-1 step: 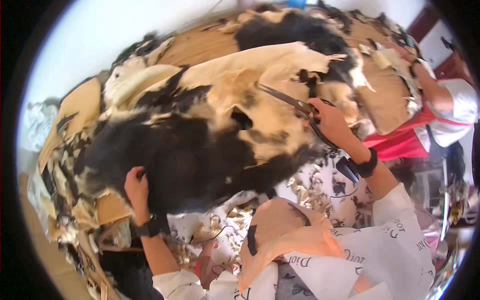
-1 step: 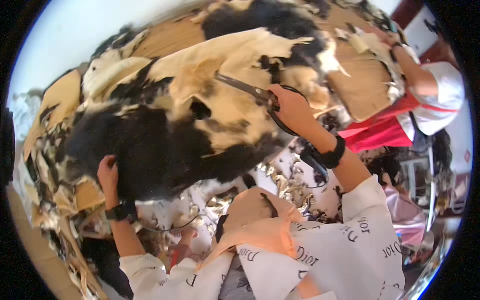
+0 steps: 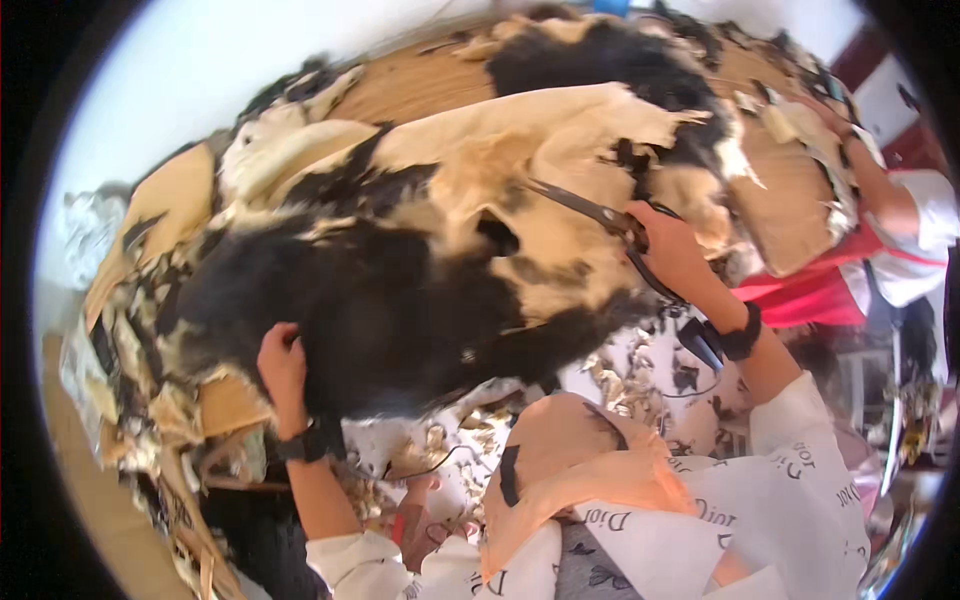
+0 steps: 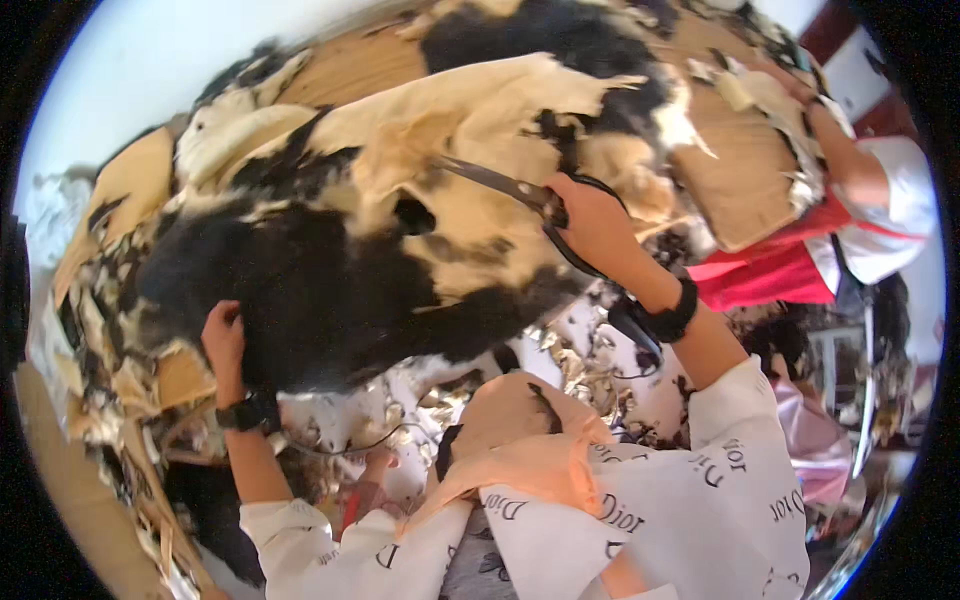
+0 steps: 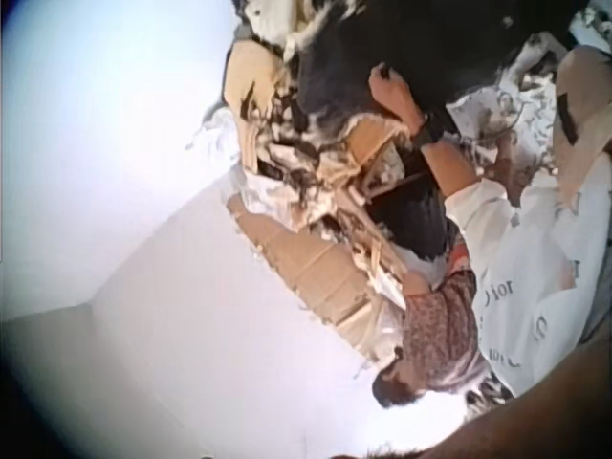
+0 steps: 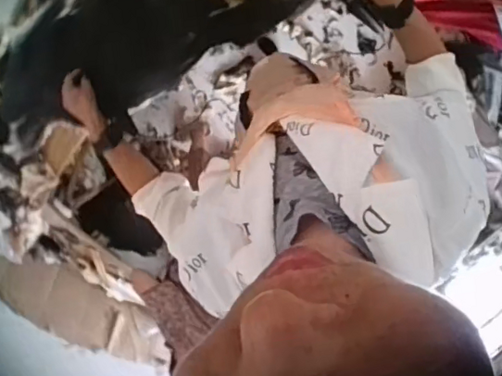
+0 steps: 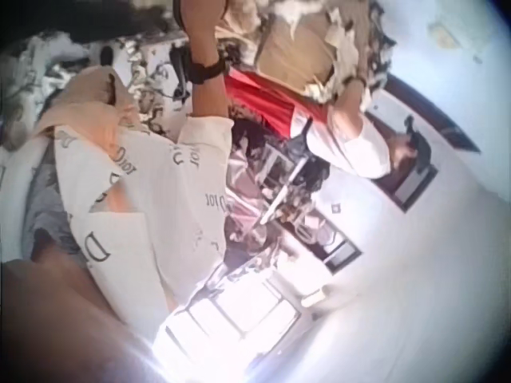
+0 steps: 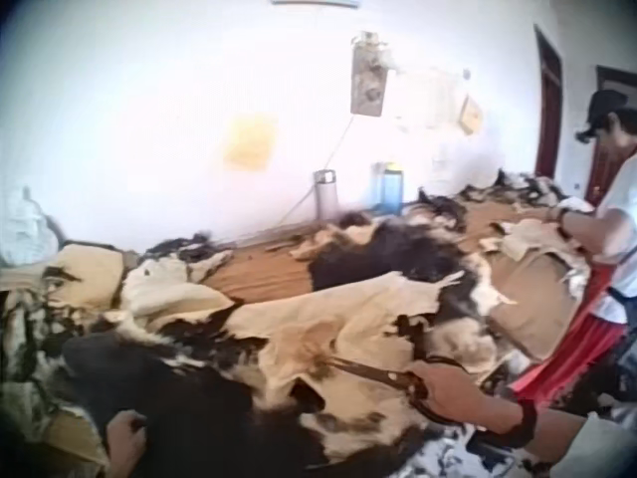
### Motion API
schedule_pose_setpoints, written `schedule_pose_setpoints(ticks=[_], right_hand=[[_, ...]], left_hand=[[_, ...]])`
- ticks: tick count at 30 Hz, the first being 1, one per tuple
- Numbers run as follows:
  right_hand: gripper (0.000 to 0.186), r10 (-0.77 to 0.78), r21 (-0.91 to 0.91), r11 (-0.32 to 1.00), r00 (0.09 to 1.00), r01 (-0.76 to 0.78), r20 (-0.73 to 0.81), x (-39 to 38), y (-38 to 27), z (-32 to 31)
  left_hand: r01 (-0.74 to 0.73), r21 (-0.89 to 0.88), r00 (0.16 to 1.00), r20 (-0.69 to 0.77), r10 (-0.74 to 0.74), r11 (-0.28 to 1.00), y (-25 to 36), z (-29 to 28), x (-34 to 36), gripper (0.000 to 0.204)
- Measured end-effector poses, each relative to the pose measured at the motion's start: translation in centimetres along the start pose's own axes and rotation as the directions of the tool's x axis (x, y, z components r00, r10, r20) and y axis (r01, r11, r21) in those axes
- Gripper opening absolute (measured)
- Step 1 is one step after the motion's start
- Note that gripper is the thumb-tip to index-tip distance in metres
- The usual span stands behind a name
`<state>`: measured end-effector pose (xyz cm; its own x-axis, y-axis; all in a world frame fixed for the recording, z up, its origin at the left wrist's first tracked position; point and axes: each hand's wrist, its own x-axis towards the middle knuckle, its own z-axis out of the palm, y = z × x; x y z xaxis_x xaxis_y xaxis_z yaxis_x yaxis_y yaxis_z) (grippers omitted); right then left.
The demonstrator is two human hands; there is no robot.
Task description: The person trims the edges of a fur pelt using shears, then turns the pelt over to continue cutting along the perimeter. They move the pelt across the table to reach different sections while discarding the trimmed scraps.
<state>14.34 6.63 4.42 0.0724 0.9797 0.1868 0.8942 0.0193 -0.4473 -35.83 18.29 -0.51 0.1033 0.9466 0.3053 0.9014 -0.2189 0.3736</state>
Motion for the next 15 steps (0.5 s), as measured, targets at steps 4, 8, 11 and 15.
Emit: schedule_pose_setpoints(ticks=[4, 8, 11, 15], right_hand=[[0.054, -0.138, -0.115, 0.985, 0.989, 0.132, -0.046, -0.9, 0.7, 1.3], [0.052, -0.102, -0.015, 0.995, 0.993, 0.103, 0.056, -0.8, 0.5, -1.1], [0.047, -0.167, -0.120, 0.981, 0.982, 0.155, -0.091, 1.3, -1.6, -5.9], [0.052, -0.344, -0.282, 0.914, 0.926, 0.293, -0.152, 8.3, -0.2, -11.6]], left_hand=[[0.110, -0.002, 0.994, -0.009, -0.110, 0.994, 1.8, 0.3, 0.8, 0.014], [0.241, -0.124, 0.970, 0.010, -0.242, 0.963, 2.4, -0.1, 0.7, 0.012], [0.358, -0.327, 0.931, 0.056, -0.360, 0.874, 3.2, -1.3, 0.1, 0.013], [0.412, -0.382, 0.911, 0.160, -0.380, 0.827, 6.4, -1.9, 0.2, 0.014]])
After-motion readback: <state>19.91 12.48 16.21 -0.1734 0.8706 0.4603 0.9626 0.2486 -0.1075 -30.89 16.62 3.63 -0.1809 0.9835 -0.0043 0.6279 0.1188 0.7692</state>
